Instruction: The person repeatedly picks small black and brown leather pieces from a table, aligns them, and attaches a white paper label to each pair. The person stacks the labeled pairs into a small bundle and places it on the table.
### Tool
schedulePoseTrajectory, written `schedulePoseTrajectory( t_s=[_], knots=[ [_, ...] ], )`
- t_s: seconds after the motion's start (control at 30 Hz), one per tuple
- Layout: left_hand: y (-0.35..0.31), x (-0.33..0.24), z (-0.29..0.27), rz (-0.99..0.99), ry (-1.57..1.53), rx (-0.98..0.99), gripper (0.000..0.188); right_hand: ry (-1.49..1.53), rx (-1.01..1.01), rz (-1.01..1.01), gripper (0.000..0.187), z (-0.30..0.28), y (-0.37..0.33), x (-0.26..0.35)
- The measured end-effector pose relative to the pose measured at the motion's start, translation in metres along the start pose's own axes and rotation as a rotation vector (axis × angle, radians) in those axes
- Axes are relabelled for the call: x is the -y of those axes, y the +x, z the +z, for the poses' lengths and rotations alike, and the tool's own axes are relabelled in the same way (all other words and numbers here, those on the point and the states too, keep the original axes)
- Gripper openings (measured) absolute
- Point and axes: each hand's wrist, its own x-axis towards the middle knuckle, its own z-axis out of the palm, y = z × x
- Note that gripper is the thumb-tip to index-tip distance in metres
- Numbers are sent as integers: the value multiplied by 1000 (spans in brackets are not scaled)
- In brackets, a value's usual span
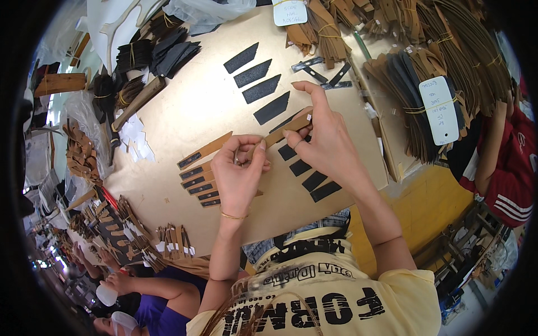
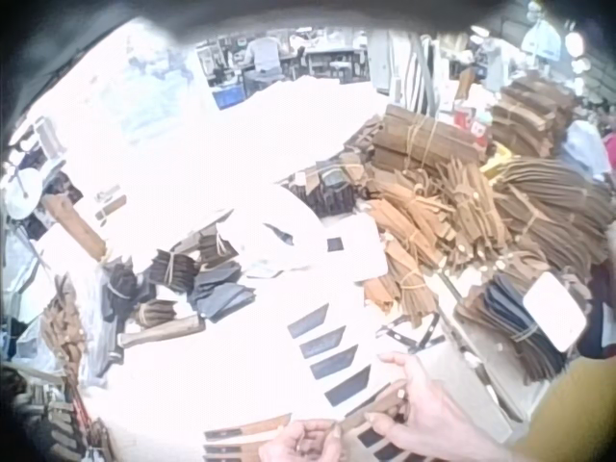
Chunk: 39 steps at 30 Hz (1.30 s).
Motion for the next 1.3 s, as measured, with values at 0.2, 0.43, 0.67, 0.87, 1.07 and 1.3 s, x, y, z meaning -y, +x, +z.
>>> schedulePoseTrajectory(
  t_s=[0.2,0.43,0.67,0.87,1.07,1.3],
  knots=[
    [-1,3,2,50,11,-11,11,-44,-11,-13,74,3,0,0],
    [-3,13,11,345,288,-134,11,-76,26,-29,72,-1,3,1],
    [-9,11,12,476,451,-124,23,-83,-11,-23,72,2,2,-1],
    [-11,10,17,537,571,-147,26,-63,3,-1,71,1,1,0],
    [-13,7,20,512,647,-129,26,-31,-35,-125,74,0,-5,-4],
    [-13,4,22,501,679,-121,27,-215,-230,-352,63,0,-18,-14]
  ],
)
